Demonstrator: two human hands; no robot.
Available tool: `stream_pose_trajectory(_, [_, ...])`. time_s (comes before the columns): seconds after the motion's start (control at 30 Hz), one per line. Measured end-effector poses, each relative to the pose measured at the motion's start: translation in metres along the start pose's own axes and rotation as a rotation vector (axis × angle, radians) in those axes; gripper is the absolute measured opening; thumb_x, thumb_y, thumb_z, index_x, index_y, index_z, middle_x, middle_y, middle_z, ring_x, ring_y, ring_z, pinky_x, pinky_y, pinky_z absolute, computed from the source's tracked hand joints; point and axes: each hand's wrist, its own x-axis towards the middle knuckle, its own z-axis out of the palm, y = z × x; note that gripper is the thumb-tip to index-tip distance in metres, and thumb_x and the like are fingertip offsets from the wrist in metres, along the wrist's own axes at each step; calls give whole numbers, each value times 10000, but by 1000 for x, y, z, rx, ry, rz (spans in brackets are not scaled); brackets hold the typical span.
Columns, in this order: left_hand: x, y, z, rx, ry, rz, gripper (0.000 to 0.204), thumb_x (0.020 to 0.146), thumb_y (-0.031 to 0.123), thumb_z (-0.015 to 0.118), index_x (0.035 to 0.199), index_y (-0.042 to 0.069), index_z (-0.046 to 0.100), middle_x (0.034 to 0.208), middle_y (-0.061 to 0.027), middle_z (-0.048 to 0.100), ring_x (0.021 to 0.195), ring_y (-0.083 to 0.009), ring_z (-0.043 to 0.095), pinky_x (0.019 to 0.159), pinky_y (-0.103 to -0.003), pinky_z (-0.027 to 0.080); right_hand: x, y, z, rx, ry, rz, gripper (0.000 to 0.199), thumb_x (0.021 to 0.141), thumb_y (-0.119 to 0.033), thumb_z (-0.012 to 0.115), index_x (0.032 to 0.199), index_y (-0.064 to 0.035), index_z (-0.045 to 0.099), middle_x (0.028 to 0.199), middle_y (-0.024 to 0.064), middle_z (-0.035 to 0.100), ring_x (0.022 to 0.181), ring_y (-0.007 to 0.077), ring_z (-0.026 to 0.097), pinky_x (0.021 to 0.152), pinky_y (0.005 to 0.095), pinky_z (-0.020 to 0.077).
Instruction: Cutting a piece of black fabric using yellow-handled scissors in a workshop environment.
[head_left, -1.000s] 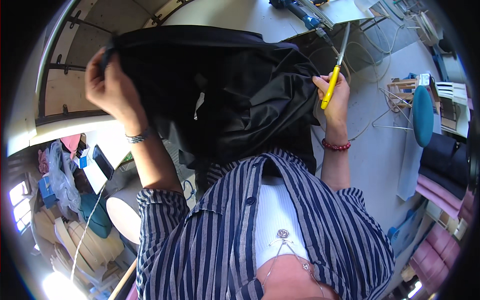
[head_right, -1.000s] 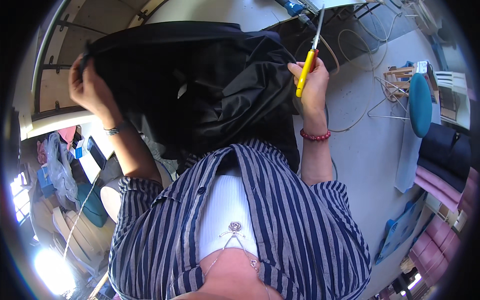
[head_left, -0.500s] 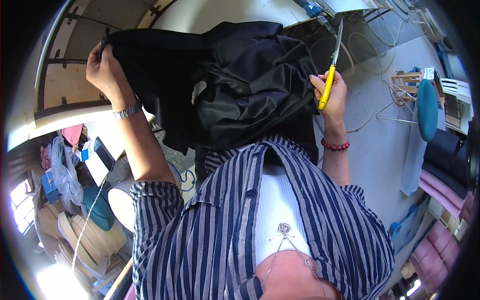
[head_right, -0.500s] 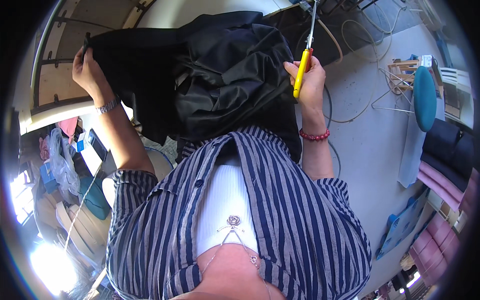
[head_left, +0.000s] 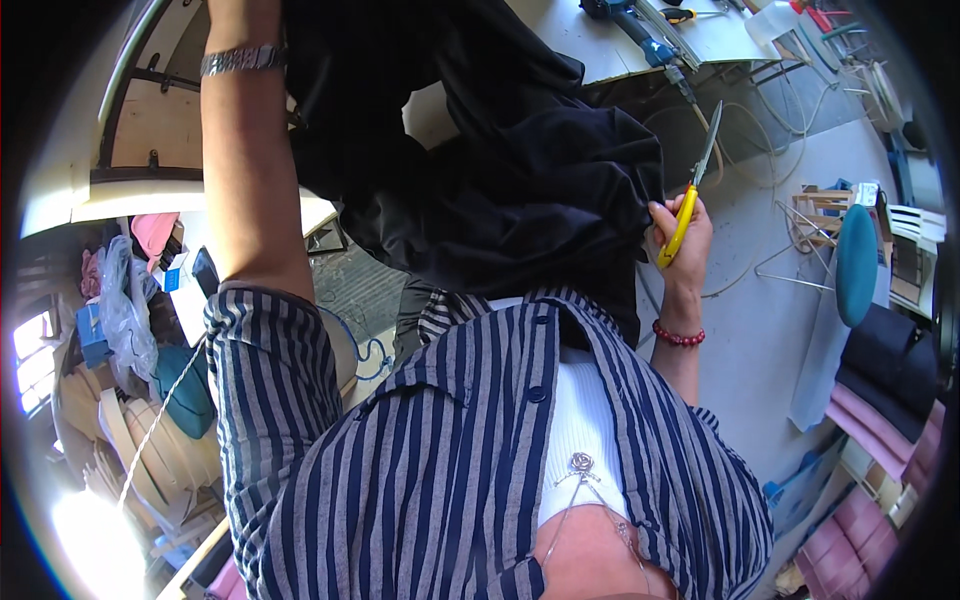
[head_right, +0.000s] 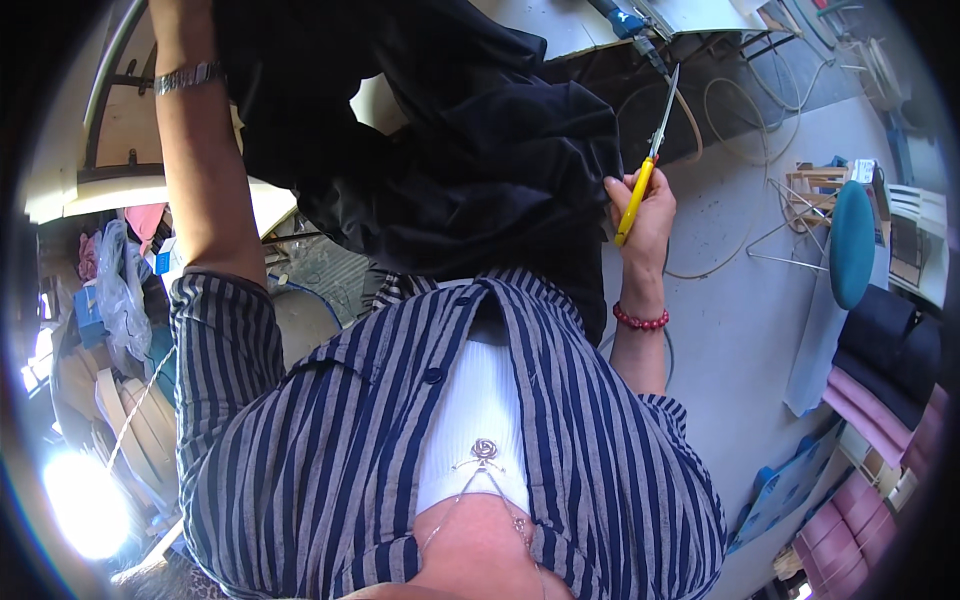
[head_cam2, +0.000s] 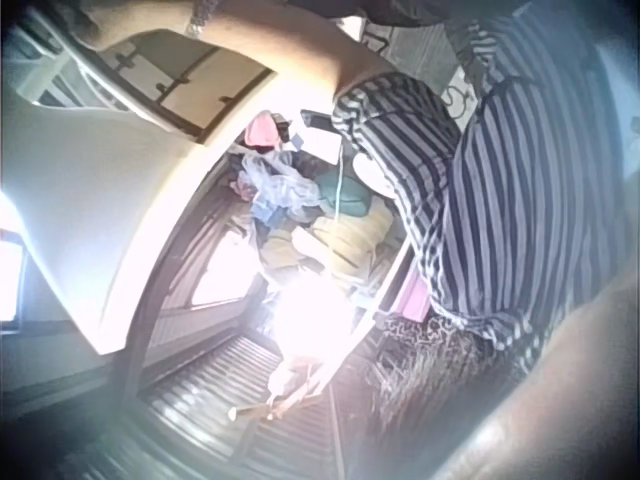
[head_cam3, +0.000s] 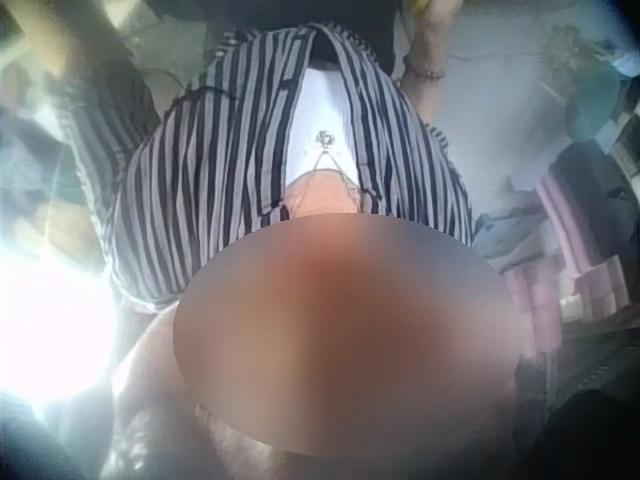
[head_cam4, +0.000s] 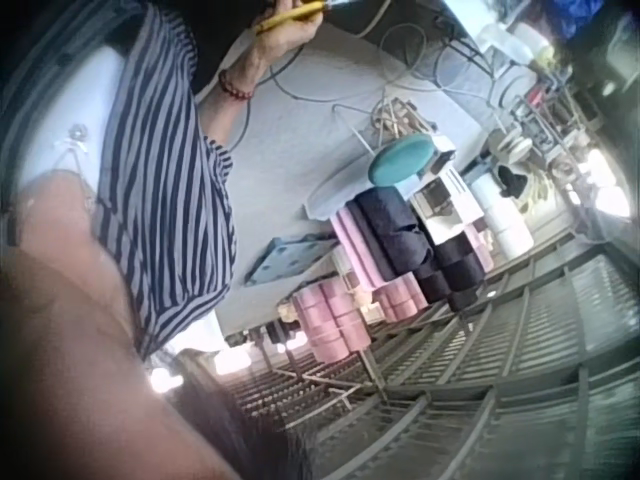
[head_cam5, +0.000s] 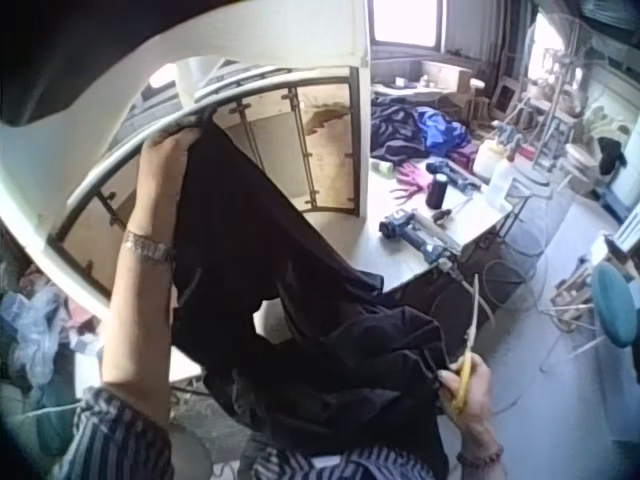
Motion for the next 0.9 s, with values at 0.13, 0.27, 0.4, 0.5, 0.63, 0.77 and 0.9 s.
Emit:
stream_pose_trajectory(0.13, [3, -9, 13, 63, -54, -63, 82, 770, 11, 591, 837, 3, 638, 794, -37, 613, 733, -125, 557, 669, -222, 438, -6, 6, -2, -62, 5, 49, 220, 766, 28, 660, 793, -80, 471, 607, -12, 474, 428, 55, 432, 396, 167, 343])
stream_pose_trajectory(0.27, [2, 1, 17, 50, -63, -70, 102, 768, 19, 593, 857, -2, 638, 819, -47, 616, 756, -131, 557, 691, -231, 439, -8, 7, -5, -147, 4, 49, 213, 781, 3, 664, 795, -78, 468, 593, -5, 471, 428, 57, 422, 397, 165, 341])
stream_pose_trajectory(0.4, [13, 15, 6, 152, -85, 90, 185, 768, 74, 611, 914, -38, 621, 899, -72, 617, 815, -166, 555, 735, -266, 438, -1, 10, -13, -78, 18, -13, 219, 785, -2, 666, 802, -82, 463, 593, -3, 477, 406, 56, 407, 389, 160, 333])
stream_pose_trajectory(0.5, [12, 24, 0, 279, -128, 226, 220, 807, 96, 583, 974, -42, 622, 898, -47, 612, 802, -144, 548, 721, -257, 434, 3, 9, -14, -72, 33, -33, 230, 781, -17, 678, 786, -83, 458, 587, -7, 472, 383, 58, 392, 372, 158, 314])
stream_pose_trajectory(0.63, [1, 60, 11, 349, -140, 90, 185, 827, 106, 585, 951, -17, 643, 813, 9, 620, 729, -88, 549, 671, -228, 437, 6, -4, -9, -299, 94, -83, 229, 757, -80, 721, 876, -19, 535, 706, 24, 567, 579, 86, 526, 555, 199, 431])
stream_pose_trajectory(0.77, [-1, 88, 4, 397, -164, 56, 179, 836, 116, 583, 935, -17, 648, 795, -9, 628, 674, -84, 547, 635, -222, 439, 36, -14, 4, -380, 217, -212, 359, 721, -113, 761, 995, 31, 581, 954, 104, 654, 835, 159, 613, 766, 272, 482])
stream_pose_trajectory(0.9, [9, 101, -6, 180, -160, -19, 273, 831, 118, 589, 1049, -43, 626, 963, -112, 657, 881, -161, 615, 795, -241, 460, 71, -39, 48, -115, -67, -61, 307, 774, -85, 705, 1015, 15, 544, 947, 117, 646, 583, 59, 545, 450, 159, 398])
